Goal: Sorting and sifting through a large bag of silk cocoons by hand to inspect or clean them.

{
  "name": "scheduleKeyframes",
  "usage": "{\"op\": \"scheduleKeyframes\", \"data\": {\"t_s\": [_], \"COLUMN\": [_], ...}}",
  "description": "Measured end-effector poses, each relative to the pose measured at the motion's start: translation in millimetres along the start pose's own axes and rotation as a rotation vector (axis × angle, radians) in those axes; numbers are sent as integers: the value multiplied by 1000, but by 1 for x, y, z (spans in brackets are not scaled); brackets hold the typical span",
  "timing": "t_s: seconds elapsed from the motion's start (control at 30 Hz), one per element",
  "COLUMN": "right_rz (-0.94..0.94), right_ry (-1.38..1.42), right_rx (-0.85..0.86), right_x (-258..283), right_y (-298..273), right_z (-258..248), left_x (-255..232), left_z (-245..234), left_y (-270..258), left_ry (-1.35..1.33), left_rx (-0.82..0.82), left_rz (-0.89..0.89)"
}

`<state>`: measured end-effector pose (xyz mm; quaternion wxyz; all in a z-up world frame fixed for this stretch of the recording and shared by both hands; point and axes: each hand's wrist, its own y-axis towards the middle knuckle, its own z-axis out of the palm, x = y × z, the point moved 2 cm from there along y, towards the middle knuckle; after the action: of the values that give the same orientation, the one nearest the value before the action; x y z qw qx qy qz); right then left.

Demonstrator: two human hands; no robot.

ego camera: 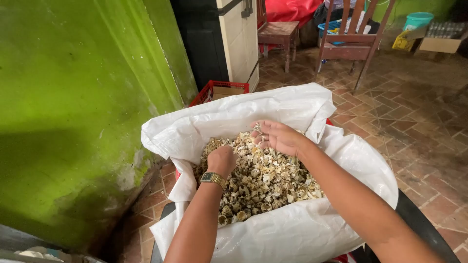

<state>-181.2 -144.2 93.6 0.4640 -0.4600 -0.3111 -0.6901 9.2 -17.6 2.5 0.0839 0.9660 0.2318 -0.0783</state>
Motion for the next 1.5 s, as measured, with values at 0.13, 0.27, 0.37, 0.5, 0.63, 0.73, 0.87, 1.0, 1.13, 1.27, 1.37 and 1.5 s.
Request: {"op": "scheduleKeyframes", "data": {"t_s": [0.13,0.27,0.37,0.5,0.63,0.73,0.87,1.0,1.13,1.27,1.37,1.5], "right_rz": [-34,-46,-32,1,5,45,62,-2,78,294,322,169], "right_ry": [60,20,-3,-336,-582,-706,-1074,-1570,-1414,-1497,-1583,-1311], "right_rx": [-26,-40,-146,-200,-238,-201,-154,-213,1,359,395,170], "right_x": [-8,-3,0,5,22,25,23,4,21,10,-11,-53], "right_y": [5,3,6,6,-7,11,36,50,-6,-59,-72,-46], "right_z": [-26,-34,-41,-34,1,2,-16,-51,17,51,37,-32], "left_x": [-13,-18,-19,-1,-22,-17,1,-8,-24,-39,-38,-2], "left_z": [-14,-14,-16,15,-33,-40,-22,-5,-10,-4,4,80], "left_y": [-2,1,3,16,-15,-26,-21,-14,-12,-4,-13,20], "left_ry": [1,5,23,106,51,53,-29,-157,-209,-63,9,80], "left_rx": [30,22,28,17,13,-12,-75,87,157,317,467,202], "left_rz": [27,40,22,28,-47,-53,-39,-35,-39,67,99,184]}}
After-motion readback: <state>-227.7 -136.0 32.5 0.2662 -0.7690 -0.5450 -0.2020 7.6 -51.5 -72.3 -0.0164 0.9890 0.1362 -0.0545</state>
